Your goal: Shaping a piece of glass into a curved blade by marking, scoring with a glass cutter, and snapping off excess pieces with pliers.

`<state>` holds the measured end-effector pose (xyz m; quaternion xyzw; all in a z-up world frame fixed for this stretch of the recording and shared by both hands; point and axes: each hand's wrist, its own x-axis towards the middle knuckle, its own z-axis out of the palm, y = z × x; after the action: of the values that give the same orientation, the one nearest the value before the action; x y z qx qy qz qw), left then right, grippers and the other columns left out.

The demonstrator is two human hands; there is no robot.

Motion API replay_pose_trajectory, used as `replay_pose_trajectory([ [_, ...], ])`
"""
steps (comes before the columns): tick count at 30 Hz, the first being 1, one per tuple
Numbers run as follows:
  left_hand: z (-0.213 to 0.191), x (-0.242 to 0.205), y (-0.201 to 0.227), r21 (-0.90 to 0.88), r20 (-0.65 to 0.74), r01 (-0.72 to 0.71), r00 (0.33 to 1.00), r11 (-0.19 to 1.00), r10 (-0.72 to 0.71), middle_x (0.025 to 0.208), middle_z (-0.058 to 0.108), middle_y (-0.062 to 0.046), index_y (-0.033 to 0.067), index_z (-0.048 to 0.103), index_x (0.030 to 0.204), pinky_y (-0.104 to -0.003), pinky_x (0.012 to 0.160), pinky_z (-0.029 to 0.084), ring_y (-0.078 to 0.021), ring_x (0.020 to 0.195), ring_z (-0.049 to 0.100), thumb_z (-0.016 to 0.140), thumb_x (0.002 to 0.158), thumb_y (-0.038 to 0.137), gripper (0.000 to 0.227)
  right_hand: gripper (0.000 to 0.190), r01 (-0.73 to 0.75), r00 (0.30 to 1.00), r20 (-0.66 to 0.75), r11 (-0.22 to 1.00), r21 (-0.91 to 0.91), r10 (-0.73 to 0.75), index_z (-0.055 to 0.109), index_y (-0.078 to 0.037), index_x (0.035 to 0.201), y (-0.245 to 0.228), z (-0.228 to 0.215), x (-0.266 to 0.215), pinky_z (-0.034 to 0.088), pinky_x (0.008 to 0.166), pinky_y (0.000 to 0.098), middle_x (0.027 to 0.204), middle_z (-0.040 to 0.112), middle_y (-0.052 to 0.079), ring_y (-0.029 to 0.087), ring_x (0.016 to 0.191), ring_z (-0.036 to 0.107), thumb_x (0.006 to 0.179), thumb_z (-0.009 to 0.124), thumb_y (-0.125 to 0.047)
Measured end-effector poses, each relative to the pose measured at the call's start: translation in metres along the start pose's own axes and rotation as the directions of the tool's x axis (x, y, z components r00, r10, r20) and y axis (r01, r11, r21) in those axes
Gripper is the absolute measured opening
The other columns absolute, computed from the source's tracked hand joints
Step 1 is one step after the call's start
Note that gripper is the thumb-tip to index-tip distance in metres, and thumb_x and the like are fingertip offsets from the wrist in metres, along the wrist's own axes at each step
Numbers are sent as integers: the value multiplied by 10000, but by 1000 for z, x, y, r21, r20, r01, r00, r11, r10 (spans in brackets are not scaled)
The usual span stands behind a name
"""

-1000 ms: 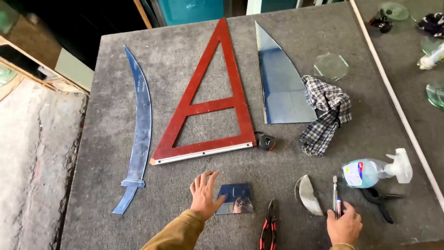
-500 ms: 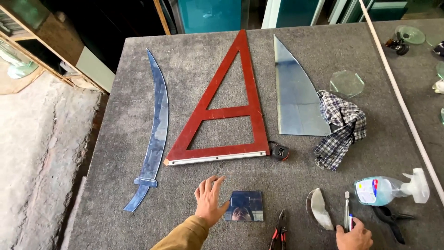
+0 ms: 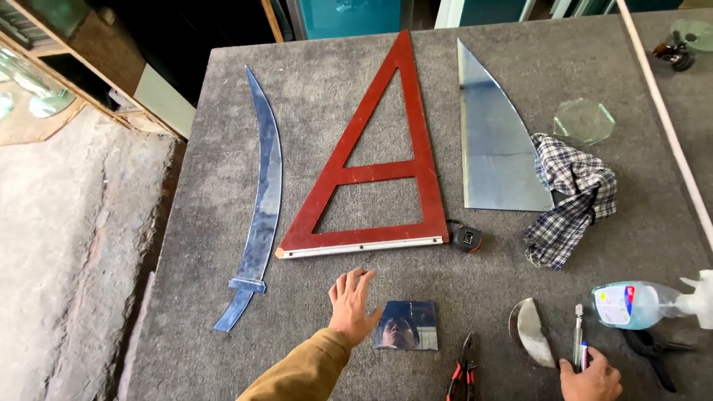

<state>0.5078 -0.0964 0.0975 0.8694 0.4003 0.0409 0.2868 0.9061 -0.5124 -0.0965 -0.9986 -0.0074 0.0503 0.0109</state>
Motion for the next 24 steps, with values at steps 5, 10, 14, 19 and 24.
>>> replay_pose_trajectory([
  [5,-8,76,3,100,48,-76,996,992,71,1579,463,-122,183,445,1615,-621,1207,362,-368,1482,403,795,919,314,790,771,-171,944,293,984,45,150,649,-219,1584,-32,-67,-14,545,1096,643,1548,622,238,487,1382,589,895,911,-442],
  [10,52,170,-37,381,49,-133,991,915,123,1606,472,-114,191,427,1656,-538,1243,339,-356,1477,415,824,879,396,896,850,248,968,-7,960,132,-249,602,-130,1602,-57,-114,-76,510,1058,635,1473,646,288,493,1340,604,841,863,-404],
  [14,62,194,-55,400,167,-159,981,903,99,1538,481,-141,189,447,1660,-517,1217,416,-381,1387,485,909,852,284,936,850,648,725,175,746,156,-666,510,-246,1600,-142,-139,-160,474,1246,460,1593,568,108,270,1474,537,859,834,-506],
  [19,16,187,-24,339,317,-201,944,919,89,1410,497,-113,253,459,1671,-539,1124,469,-339,1319,473,842,904,255,858,1035,605,704,333,775,180,-627,359,-349,1674,-146,-75,-215,489,1189,624,1705,332,140,432,1502,430,819,927,-481],
  [24,-17,121,11,183,353,-167,931,969,94,1311,508,-67,248,477,1684,-472,1080,470,-269,1208,485,749,863,267,865,780,503,743,346,819,276,-573,525,-270,1598,-141,-87,-170,569,1206,493,1678,384,181,391,1412,551,891,818,-118],
])
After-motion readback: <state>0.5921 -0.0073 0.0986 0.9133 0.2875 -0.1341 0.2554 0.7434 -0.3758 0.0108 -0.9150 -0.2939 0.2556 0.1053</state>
